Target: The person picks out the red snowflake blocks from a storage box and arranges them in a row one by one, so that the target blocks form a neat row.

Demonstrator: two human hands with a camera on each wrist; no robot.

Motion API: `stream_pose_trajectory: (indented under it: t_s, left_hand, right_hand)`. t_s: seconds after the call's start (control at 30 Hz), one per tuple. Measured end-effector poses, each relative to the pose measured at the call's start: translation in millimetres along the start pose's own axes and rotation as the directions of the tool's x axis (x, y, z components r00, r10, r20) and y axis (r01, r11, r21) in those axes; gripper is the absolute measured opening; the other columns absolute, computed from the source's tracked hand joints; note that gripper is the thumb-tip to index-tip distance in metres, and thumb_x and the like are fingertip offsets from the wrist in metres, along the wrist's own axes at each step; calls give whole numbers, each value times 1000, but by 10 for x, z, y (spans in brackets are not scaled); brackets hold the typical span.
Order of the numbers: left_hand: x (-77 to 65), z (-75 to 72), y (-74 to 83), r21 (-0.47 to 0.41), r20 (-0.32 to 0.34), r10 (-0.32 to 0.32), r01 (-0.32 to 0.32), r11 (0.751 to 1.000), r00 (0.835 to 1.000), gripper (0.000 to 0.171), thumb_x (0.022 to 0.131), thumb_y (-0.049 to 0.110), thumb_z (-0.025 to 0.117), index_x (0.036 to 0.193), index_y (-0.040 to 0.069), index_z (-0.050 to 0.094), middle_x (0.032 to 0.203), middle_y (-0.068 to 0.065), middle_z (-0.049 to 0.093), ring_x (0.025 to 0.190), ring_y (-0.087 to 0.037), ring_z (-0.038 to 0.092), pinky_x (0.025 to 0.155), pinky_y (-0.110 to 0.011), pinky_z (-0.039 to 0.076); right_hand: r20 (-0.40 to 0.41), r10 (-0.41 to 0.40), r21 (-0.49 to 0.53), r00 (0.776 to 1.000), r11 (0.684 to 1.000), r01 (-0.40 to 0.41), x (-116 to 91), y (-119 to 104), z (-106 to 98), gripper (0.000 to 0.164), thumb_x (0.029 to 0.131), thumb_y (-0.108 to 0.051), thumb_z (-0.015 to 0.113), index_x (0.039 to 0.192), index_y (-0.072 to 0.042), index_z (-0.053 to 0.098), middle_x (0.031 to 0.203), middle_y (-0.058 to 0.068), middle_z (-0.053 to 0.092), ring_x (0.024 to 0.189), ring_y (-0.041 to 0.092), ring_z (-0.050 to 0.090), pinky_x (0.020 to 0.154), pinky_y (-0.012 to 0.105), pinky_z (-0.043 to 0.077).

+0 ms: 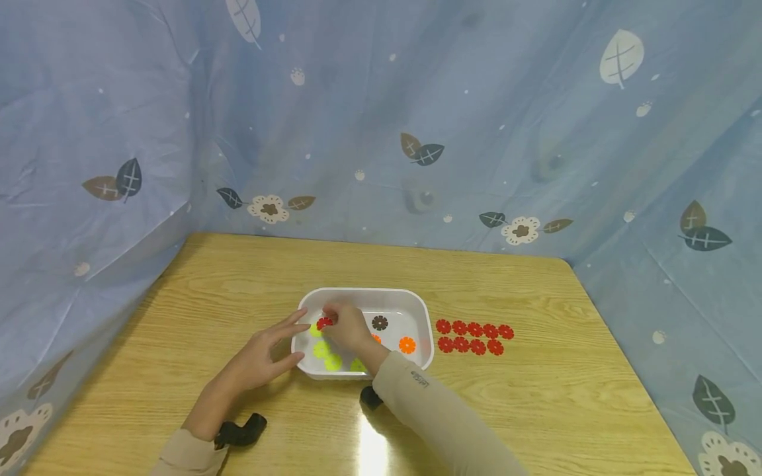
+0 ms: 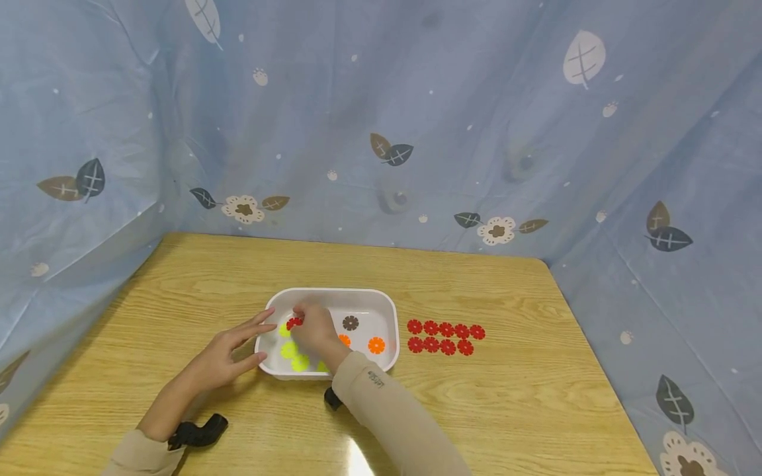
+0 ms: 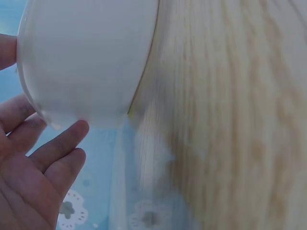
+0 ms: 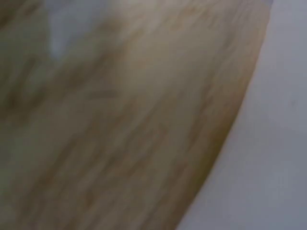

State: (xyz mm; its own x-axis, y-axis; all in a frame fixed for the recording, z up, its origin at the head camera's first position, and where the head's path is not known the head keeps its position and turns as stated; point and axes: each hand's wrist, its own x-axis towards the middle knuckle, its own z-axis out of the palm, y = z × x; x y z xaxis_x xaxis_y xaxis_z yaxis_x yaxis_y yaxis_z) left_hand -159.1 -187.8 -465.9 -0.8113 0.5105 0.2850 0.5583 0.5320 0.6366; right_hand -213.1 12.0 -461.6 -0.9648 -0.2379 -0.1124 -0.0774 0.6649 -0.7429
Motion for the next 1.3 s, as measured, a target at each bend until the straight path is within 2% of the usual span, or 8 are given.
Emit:
stream_pose_trajectory:
  t_s: [0.13,0.3,0.5,0.73,0.83,1.03,1.17,1.3]
  left_hand:
    - [5,7,-5,-2,-8,17,-17,1000,1000,46,89,25,66,130,6,56,150,-11,38,134,-38,38,104,-57,38]
    - [3,13,-9,-5,-7,12,-12,1000,1000,46,89,25,65,131,6,56,151,-11,37,135,-38,38,104,-57,39]
    - [-5,8,2,-8,1,4,-4,1000,1000,47,89,25,65,131,6,55,151,-10,37,135,-37,37,105,-56,38]
    - [-10,7,-2,-4,-1,-12,12,1000,1000,47,89,25,66,131,8,56,151,-6,37,136,-33,37,106,-54,37]
    - [-7,6,-3,-2,1,-17,17,1000,1000,47,88,27,67,131,9,56,151,-4,37,137,-33,37,106,-53,37]
    - [-8,11,-13,1,1,-15,15,1000,1000,47,88,26,67,132,11,56,152,-4,36,136,-32,37,107,-53,36]
    - [-6,15,-14,-9,7,-15,15,1000,1000,47,88,25,67,132,12,56,152,-4,35,137,-32,36,107,-53,36]
    - [-6,12,-15,0,6,-16,16,1000,1000,47,88,25,67,132,11,56,152,-5,36,137,-32,37,108,-53,36]
  right_hand:
    - [3,-50,-128,999,990,50,-7,-19,24,38,81,-3,70,118,-4,65,115,8,64,105,19,59,96,31,50]
    - [41,-65,-252,997,965,73,-22,-49,49,29,82,-5,70,111,-5,68,109,7,59,101,17,53,95,29,50]
    - [57,-42,-259,998,964,55,-41,-75,38,21,82,-6,71,101,-11,63,101,2,53,87,12,51,79,21,51]
    - [84,-65,-279,994,956,86,-73,-102,-13,24,81,-3,70,102,-12,63,94,-1,59,83,11,54,74,20,51]
    - [85,-69,-221,994,972,87,-85,-98,-47,23,80,0,68,100,-10,65,91,0,63,83,11,56,74,22,51]
    - [97,-53,-3,994,999,53,-108,-70,-146,28,75,4,67,101,-9,70,89,1,66,81,11,59,71,21,52]
    - [103,-73,120,992,991,60,-149,-42,-260,30,75,2,68,103,-7,71,92,2,69,82,11,60,73,22,53]
    - [120,-108,228,987,971,78,-214,5,-388,30,79,0,66,108,-3,69,98,7,70,86,13,62,76,23,54]
